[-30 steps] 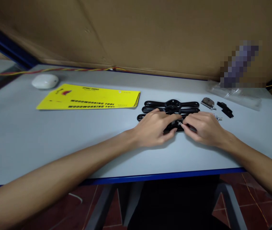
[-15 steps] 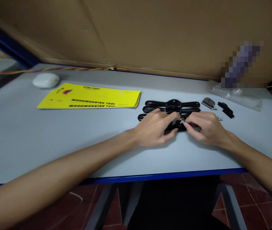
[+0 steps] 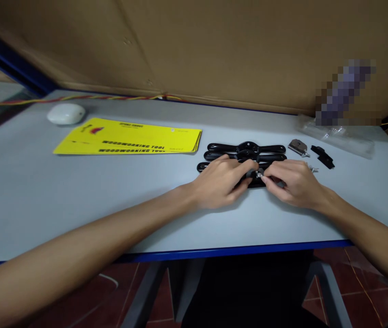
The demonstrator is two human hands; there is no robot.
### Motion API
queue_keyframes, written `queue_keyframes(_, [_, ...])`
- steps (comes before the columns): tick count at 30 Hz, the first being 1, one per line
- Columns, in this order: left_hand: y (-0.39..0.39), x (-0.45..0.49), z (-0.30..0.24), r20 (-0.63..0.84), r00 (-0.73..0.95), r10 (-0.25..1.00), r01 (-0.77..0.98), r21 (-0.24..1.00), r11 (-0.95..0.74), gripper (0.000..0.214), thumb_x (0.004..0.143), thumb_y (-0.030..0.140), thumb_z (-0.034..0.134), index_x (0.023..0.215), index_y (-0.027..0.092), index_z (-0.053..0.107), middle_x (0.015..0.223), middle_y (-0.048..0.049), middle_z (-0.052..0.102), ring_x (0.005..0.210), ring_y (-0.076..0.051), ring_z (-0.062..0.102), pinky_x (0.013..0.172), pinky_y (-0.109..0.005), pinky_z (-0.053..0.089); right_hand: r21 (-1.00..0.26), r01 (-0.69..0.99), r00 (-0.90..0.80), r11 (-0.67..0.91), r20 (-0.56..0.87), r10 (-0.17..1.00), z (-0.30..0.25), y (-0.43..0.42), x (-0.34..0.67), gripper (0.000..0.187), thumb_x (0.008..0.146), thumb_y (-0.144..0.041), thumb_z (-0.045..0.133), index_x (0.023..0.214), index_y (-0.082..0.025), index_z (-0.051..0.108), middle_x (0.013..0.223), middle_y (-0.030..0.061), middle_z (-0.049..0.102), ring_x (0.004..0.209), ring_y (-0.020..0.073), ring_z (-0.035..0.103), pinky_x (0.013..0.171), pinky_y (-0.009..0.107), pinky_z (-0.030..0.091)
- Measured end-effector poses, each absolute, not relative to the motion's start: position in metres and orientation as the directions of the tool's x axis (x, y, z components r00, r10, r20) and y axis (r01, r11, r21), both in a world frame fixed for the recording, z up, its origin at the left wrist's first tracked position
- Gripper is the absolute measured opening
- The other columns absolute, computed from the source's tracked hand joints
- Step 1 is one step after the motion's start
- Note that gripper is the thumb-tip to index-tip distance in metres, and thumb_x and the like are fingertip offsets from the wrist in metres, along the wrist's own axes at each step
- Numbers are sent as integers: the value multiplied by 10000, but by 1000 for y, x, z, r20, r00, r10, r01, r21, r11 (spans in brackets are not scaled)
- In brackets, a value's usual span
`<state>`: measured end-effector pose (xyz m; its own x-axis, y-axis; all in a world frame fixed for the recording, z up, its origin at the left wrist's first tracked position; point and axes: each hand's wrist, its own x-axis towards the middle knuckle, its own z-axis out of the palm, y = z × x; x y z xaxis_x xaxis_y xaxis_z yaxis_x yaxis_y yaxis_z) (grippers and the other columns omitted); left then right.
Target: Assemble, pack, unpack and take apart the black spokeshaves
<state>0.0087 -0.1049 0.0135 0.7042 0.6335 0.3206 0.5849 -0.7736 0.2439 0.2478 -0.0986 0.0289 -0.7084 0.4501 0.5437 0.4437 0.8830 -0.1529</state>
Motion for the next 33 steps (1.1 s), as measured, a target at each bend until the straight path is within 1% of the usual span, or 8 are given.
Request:
queue_keyframes(3, [-105, 9, 13, 321, 702, 635, 589, 240, -772, 341, 1027, 254, 396, 1265, 147, 615, 778, -41, 715, 720, -226, 681, 741, -391, 515, -147, 448, -716, 882, 531, 452, 28, -99, 247, 234, 984, -163, 550, 769, -195, 635, 635, -22, 602, 568, 132, 491, 587, 291, 396])
queue_keyframes(7, [-105, 9, 13, 314, 695, 647, 608, 226, -761, 403, 1031, 260, 395, 1325, 128, 638, 826, -81, 735, 747, -248, 695, 756, -415, 529, -142, 477, -676, 867, 571, 466, 29, -99, 247, 216, 980, -159, 576, 779, -181, 650, 619, -25, 595, 548, 124, 478, 568, 286, 381])
queue_keyframes(11, [-105, 10, 13, 303, 699, 647, 608, 225, -762, 410, 1026, 249, 392, 1303, 125, 669, 841, -96, 739, 762, -253, 699, 764, -416, 535, -163, 491, -644, 856, 593, 482, 29, -98, 247, 222, 979, -170, 579, 768, -184, 648, 615, -28, 597, 528, 116, 462, 551, 283, 361])
queue_keyframes(19, [-105, 9, 14, 312, 704, 638, 599, 221, -770, 410, 1018, 221, 380, 1267, 123, 690, 822, -93, 738, 749, -247, 697, 759, -415, 531, -151, 507, -658, 848, 568, 494, 28, -98, 248, 244, 996, -191, 560, 770, -189, 654, 618, -21, 597, 551, 121, 479, 562, 279, 378])
queue_keyframes(22, [-105, 10, 14, 306, 705, 640, 599, 225, -768, 425, 1018, 222, 375, 1292, 128, 686, 841, -98, 746, 767, -251, 702, 758, -418, 532, -143, 483, -677, 864, 564, 472, 28, -98, 248, 231, 996, -180, 561, 786, -184, 656, 633, -19, 609, 561, 122, 498, 570, 278, 394])
queue_keyframes(25, [-105, 10, 15, 306, 705, 639, 593, 239, -769, 444, 1019, 215, 368, 1326, 130, 678, 859, -102, 752, 782, -258, 708, 760, -426, 534, -127, 455, -714, 882, 539, 446, 28, -98, 248, 228, 1002, -172, 553, 800, -187, 658, 647, -18, 625, 571, 123, 513, 588, 278, 414])
queue_keyframes(28, [-105, 10, 16, 304, 701, 646, 593, 256, -764, 440, 1019, 218, 373, 1319, 133, 684, 861, -100, 753, 782, -258, 708, 766, -428, 539, -98, 481, -724, 871, 516, 458, 28, -99, 247, 253, 1008, -182, 540, 785, -198, 657, 647, -11, 633, 573, 134, 514, 598, 295, 414])
queue_keyframes(33, [-105, 10, 15, 310, 702, 641, 593, 245, -767, 430, 1011, 211, 391, 1324, 134, 676, 859, -91, 753, 788, -248, 715, 761, -409, 537, -15, 487, -756, 873, 493, 430, 27, -98, 247, 283, 1012, -171, 517, 763, -203, 647, 649, -5, 639, 579, 140, 517, 603, 309, 398])
